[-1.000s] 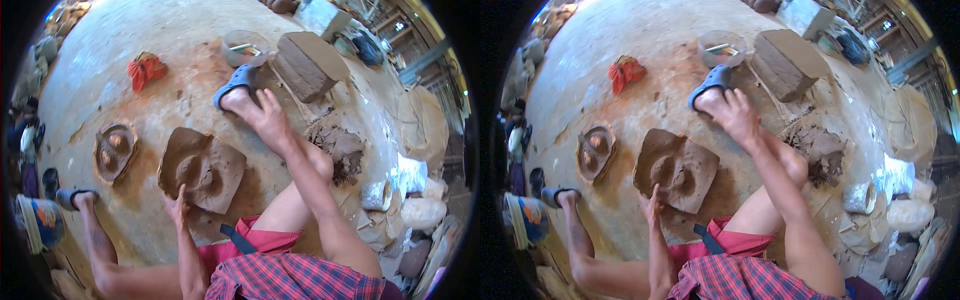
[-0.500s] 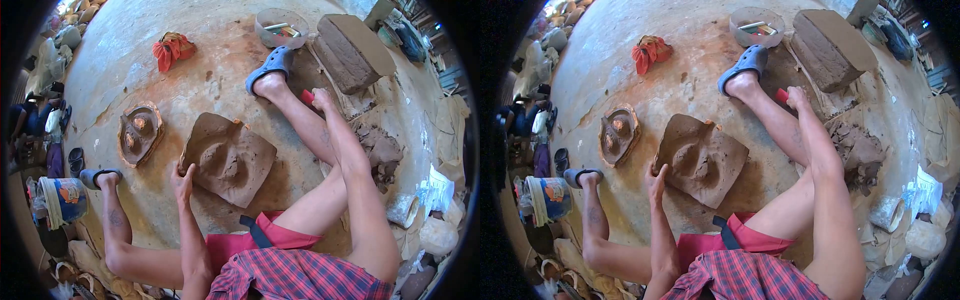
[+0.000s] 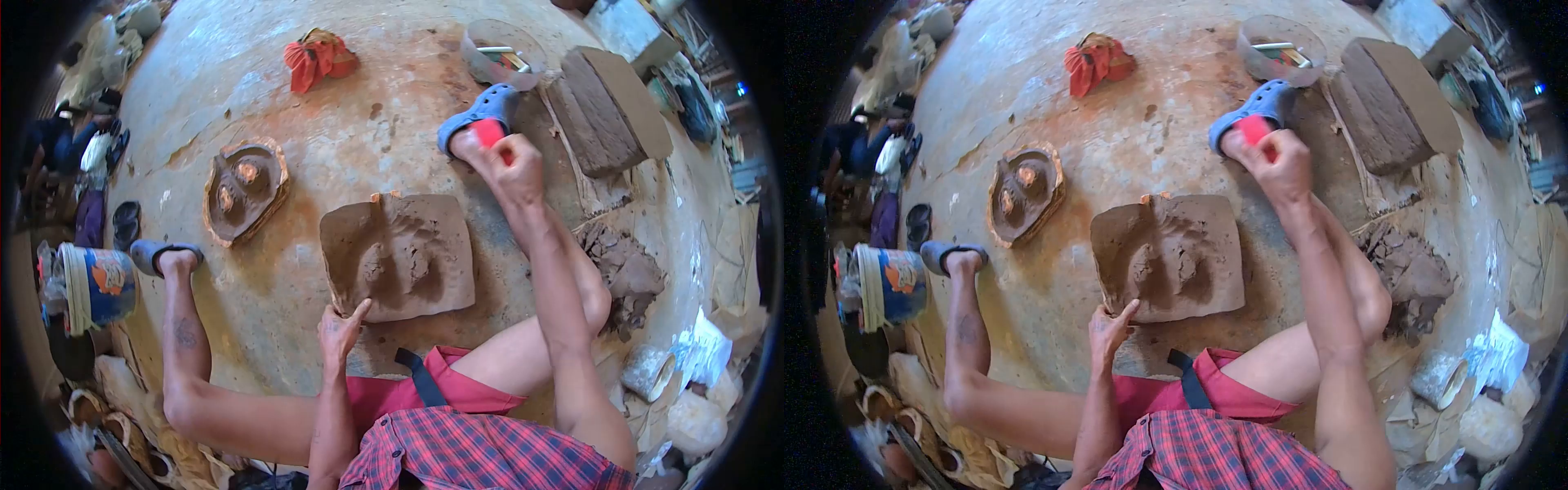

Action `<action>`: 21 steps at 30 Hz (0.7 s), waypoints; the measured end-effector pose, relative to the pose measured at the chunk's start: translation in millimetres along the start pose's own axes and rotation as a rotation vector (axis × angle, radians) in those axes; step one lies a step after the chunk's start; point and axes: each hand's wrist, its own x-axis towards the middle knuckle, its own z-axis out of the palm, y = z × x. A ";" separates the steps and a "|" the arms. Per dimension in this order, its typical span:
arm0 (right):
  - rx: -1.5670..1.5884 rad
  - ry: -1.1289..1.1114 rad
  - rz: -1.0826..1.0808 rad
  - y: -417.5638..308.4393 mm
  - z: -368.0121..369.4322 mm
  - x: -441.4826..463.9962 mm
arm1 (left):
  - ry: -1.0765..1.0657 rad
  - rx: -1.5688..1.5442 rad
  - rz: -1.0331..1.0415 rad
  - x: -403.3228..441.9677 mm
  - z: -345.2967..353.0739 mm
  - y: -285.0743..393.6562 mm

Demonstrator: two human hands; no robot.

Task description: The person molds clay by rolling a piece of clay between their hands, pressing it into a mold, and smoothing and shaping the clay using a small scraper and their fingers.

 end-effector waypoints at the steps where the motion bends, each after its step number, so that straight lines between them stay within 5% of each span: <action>1: 0.107 -0.080 0.001 -16.2 20.4 -9.3 | 0.003 -0.021 -0.014 -3.7 -4.1 3.3; 3: 0.260 -0.086 0.038 -51.9 56.4 -31.8 | 0.336 -0.137 0.338 3.8 -15.7 20.0; 5: 0.201 -0.249 0.093 -74.1 80.1 -50.1 | 0.442 -0.270 0.581 28.5 -28.6 49.8; 9: 0.122 -0.466 0.255 -97.0 124.0 -74.7 | 0.373 0.095 1.055 71.1 -33.4 129.1; 15: 0.138 -0.498 0.523 -106.3 147.7 -90.5 | -0.089 0.636 0.775 95.5 -23.9 185.9; 21: 0.056 -0.389 0.558 -113.0 160.3 -101.8 | -0.086 0.582 0.769 101.1 -25.7 183.1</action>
